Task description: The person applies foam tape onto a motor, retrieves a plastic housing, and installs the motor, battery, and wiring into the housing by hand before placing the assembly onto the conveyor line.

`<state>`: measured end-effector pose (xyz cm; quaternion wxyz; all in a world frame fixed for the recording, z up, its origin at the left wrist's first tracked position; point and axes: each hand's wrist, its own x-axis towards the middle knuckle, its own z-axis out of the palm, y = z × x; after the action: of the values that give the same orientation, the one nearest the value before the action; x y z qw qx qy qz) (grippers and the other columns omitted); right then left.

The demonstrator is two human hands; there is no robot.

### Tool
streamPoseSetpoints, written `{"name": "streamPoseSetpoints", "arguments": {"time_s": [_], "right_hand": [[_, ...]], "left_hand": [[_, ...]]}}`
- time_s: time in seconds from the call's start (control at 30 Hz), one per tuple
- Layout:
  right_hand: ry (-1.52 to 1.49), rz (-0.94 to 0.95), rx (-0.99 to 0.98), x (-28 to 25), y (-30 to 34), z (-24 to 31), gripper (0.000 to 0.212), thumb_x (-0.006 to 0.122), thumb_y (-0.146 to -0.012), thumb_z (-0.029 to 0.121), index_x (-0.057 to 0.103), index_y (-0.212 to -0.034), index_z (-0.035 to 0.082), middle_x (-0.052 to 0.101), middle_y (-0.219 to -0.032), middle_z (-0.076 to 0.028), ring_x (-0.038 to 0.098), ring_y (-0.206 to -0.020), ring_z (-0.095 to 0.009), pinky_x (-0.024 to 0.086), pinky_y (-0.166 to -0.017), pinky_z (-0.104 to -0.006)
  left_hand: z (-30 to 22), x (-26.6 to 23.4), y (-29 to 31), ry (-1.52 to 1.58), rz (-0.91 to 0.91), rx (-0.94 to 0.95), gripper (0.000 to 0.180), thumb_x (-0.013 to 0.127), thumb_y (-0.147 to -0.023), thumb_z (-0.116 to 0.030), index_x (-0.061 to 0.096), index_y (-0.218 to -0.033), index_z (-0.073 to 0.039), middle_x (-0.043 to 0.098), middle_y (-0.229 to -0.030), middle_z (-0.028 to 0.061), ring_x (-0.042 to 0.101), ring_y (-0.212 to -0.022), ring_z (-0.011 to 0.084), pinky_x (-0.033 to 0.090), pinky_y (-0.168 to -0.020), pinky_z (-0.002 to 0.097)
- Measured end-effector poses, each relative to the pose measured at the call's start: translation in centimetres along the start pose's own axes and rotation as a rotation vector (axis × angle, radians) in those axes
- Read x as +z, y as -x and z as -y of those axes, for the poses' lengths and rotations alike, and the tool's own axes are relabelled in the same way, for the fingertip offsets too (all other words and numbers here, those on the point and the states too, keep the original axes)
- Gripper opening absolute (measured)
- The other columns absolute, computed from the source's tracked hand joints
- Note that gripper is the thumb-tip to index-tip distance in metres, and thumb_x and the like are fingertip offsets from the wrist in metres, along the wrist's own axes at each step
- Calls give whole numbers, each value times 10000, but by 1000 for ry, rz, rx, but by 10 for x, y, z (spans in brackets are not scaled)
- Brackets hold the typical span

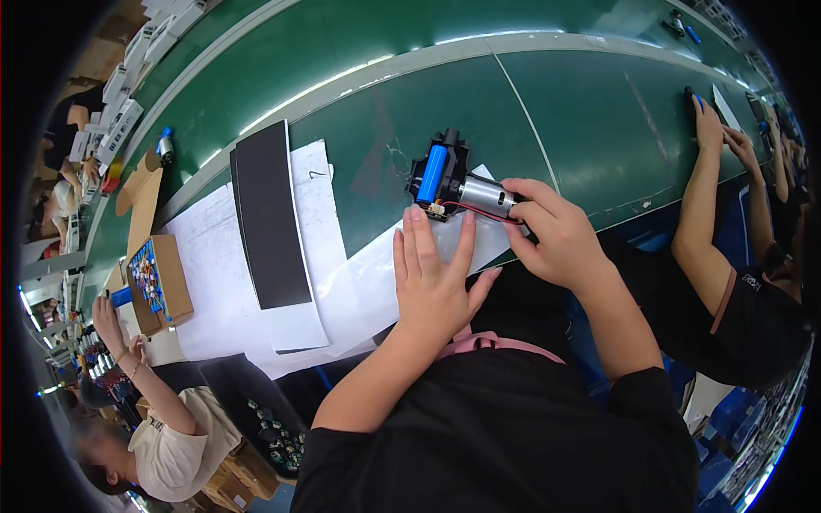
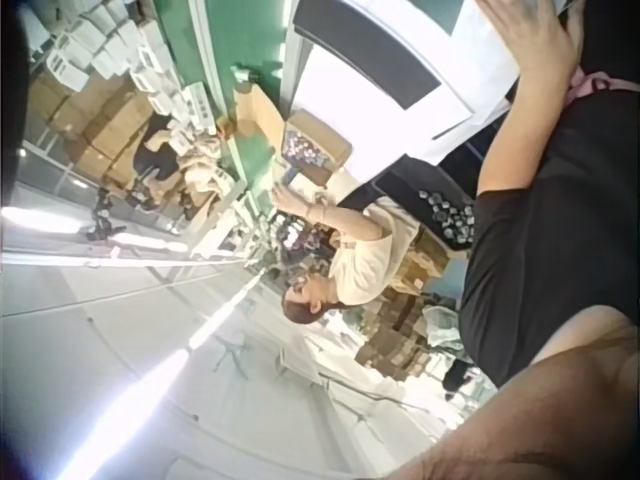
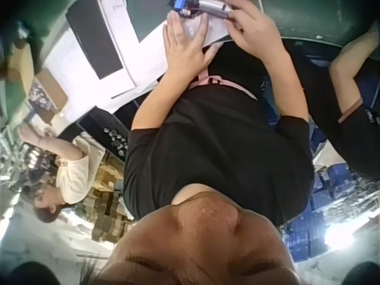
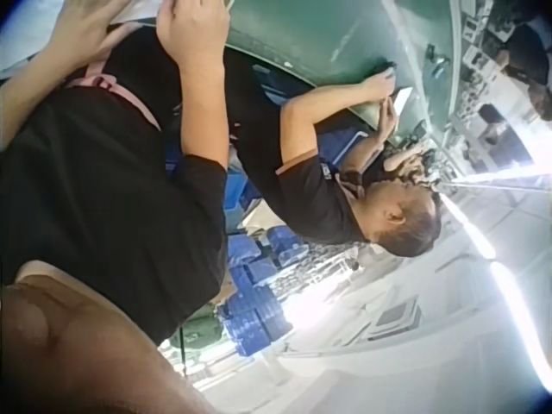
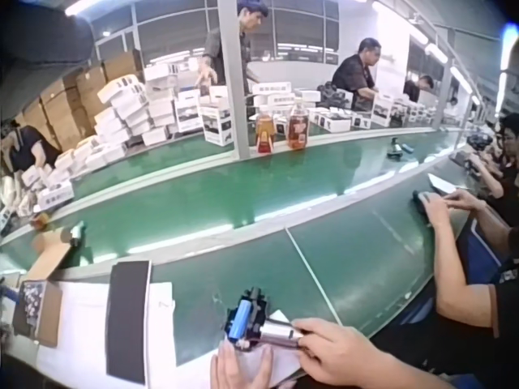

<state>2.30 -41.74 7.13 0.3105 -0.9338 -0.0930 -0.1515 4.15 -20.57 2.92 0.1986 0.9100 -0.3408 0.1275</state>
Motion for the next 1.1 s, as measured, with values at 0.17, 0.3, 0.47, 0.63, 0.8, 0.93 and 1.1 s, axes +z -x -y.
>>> {"name": "streamPoseSetpoints", "arguments": {"time_s": [0.17, 0.3, 0.47, 0.63, 0.8, 0.93, 1.1], "right_hand": [[1, -61, 13, 8, 4, -4, 135, 750, -789, -3, 644, -872, 2, 692, -1187, -166, 728, -918, -302, 586, -723, -347], [6, -77, 5, 7, 3, -2, 128, 745, -783, -13, 648, -867, 0, 701, -1178, -171, 732, -922, -310, 591, -723, -346], [53, -140, -56, 12, 1, -1, 126, 730, -778, 11, 612, -820, 23, 693, -1161, -124, 700, -749, -259, 564, -620, -341], [83, -174, -11, 15, 0, 2, 129, 729, -775, 17, 602, -794, 18, 699, -1125, -118, 699, -758, -264, 569, -636, -348], [81, -191, -13, 16, -2, 2, 131, 741, -793, 40, 610, -794, 24, 702, -1110, -111, 697, -755, -264, 567, -638, -347], [66, -202, 34, 20, -1, 6, 138, 750, -812, 61, 616, -794, 32, 705, -1109, -112, 698, -744, -263, 562, -632, -344], [72, -223, 40, 23, 0, 4, 150, 755, -808, 66, 611, -782, 35, 709, -1097, -112, 698, -730, -260, 557, -622, -344]], "left_hand": [[-1, 2, -1, -20, 5, -17, 792, 766, -821, -527, 532, -1503, -197, 278, -1552, 347, 342, -1446, 507, 347, -1130, 599], [-3, 0, -3, -14, 12, -20, 791, 793, -805, -487, 539, -1494, -194, 252, -1545, 348, 322, -1443, 502, 368, -1094, 626], [-5, 0, -4, -24, 9, -32, 805, 812, -786, -488, 545, -1485, -192, 258, -1540, 345, 326, -1439, 500, 370, -1091, 626], [-5, 6, -3, -19, -22, -32, 804, 818, -783, -484, 549, -1479, -186, 251, -1540, 345, 323, -1433, 499, 367, -1093, 620], [-4, 5, -4, 18, -32, -28, 808, 824, -780, -466, 546, -1479, -170, 231, -1546, 345, 317, -1423, 513, 356, -1106, 609], [-1, 6, -2, 71, -53, 0, 809, 830, -777, -442, 545, -1478, -155, 226, -1547, 343, 320, -1412, 524, 354, -1107, 605], [0, 8, -3, 49, -54, 0, 818, 827, -781, -431, 530, -1489, -149, 234, -1543, 345, 326, -1411, 524, 354, -1104, 609]]}}
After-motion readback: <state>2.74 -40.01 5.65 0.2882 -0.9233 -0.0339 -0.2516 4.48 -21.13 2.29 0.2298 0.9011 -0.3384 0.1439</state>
